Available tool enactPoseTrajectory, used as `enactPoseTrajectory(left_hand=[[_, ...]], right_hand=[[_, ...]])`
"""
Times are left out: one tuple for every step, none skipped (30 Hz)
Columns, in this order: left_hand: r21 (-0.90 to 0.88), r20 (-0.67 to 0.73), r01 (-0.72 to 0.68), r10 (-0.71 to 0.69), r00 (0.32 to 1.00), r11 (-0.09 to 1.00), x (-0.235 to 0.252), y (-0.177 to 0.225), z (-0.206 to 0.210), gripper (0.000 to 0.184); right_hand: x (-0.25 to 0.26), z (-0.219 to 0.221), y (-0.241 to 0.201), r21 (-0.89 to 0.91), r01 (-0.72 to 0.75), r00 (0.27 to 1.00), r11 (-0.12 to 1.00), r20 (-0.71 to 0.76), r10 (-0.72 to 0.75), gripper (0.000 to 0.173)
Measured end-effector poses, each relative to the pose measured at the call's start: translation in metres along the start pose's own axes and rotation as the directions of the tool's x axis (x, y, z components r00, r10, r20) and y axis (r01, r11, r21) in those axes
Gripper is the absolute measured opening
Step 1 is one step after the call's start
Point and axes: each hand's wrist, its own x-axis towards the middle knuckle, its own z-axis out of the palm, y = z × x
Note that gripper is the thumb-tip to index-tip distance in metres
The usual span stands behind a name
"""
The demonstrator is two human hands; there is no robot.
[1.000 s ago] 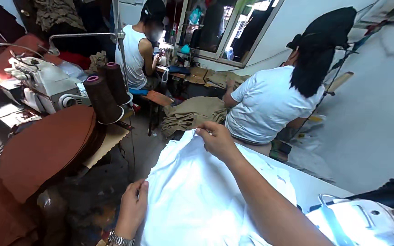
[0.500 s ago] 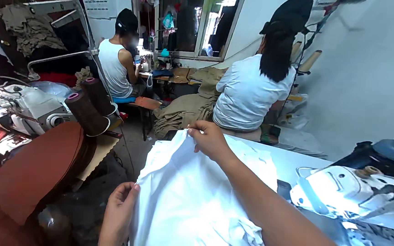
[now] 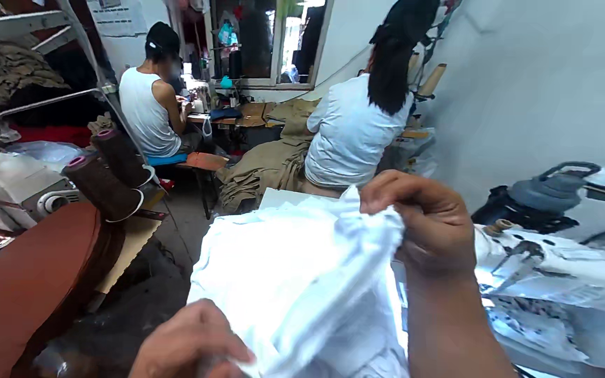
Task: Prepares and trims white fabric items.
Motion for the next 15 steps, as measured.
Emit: enactPoseTrajectory(left_hand=[[-0.033,0.088,-0.074,0.077,0.993,0.997,0.01,0.004,0.009,0.013],[-0.041,0.141,-0.136,0.141,0.98,0.99,0.021,0.004,0.018,0.014],[-0.019,0.16,-0.187,0.187,0.969,0.982,0.031,0.0,0.027,0.015],[0.019,0.15,-0.222,0.217,0.965,0.975,0.039,-0.007,0.036,0.016],[0.055,0.116,-0.243,0.236,0.965,0.968,0.047,-0.016,0.045,0.017],[0.078,0.07,-0.248,0.243,0.967,0.966,0.054,-0.025,0.052,0.017],[0.081,0.026,-0.241,0.24,0.97,0.967,0.06,-0.032,0.059,0.016],[0.086,-0.012,-0.227,0.229,0.973,0.97,0.064,-0.038,0.065,0.015],[0.078,-0.041,-0.211,0.215,0.976,0.974,0.067,-0.041,0.07,0.013],[0.065,-0.058,-0.201,0.205,0.977,0.977,0.068,-0.044,0.074,0.012],[0.054,-0.068,-0.195,0.199,0.978,0.979,0.069,-0.046,0.076,0.011],[0.047,-0.078,-0.19,0.193,0.978,0.981,0.069,-0.047,0.078,0.01],[0.038,-0.093,-0.178,0.181,0.979,0.983,0.07,-0.048,0.08,0.01],[0.029,-0.105,-0.164,0.166,0.98,0.986,0.07,-0.048,0.081,0.01],[0.021,-0.11,-0.148,0.15,0.983,0.989,0.07,-0.047,0.082,0.011]], right_hand=[[-0.004,-0.006,0.001,0.074,0.026,0.999,0.997,0.043,-0.03,0.015],[-0.006,-0.004,0.0,0.119,0.017,0.996,0.993,0.089,-0.028,0.016],[-0.005,0.005,-0.002,0.138,-0.021,0.99,0.99,0.143,0.001,0.018],[-0.005,0.015,-0.001,0.177,-0.057,0.982,0.983,0.19,0.023,0.017],[-0.007,0.025,0.002,0.228,-0.091,0.975,0.97,0.218,0.04,0.017],[-0.009,0.033,0.005,0.275,-0.116,0.971,0.954,0.236,0.05,0.016],[-0.012,0.038,0.008,0.31,-0.138,0.969,0.941,0.241,0.062,0.016],[-0.016,0.042,0.01,0.336,-0.153,0.97,0.929,0.232,0.076,0.014],[-0.019,0.046,0.011,0.355,-0.164,0.973,0.92,0.214,0.09,0.012],[-0.022,0.048,0.011,0.364,-0.17,0.976,0.915,0.188,0.107,0.012],[-0.024,0.05,0.01,0.363,-0.174,0.979,0.915,0.162,0.121,0.012],[-0.026,0.051,0.009,0.348,-0.176,0.982,0.921,0.134,0.137,0.012],[-0.028,0.053,0.008,0.336,-0.175,0.984,0.926,0.102,0.148,0.011],[-0.029,0.054,0.007,0.328,-0.182,0.983,0.927,0.082,0.164,0.011],[-0.03,0.055,0.005,0.33,-0.191,0.982,0.924,0.067,0.179,0.011]])
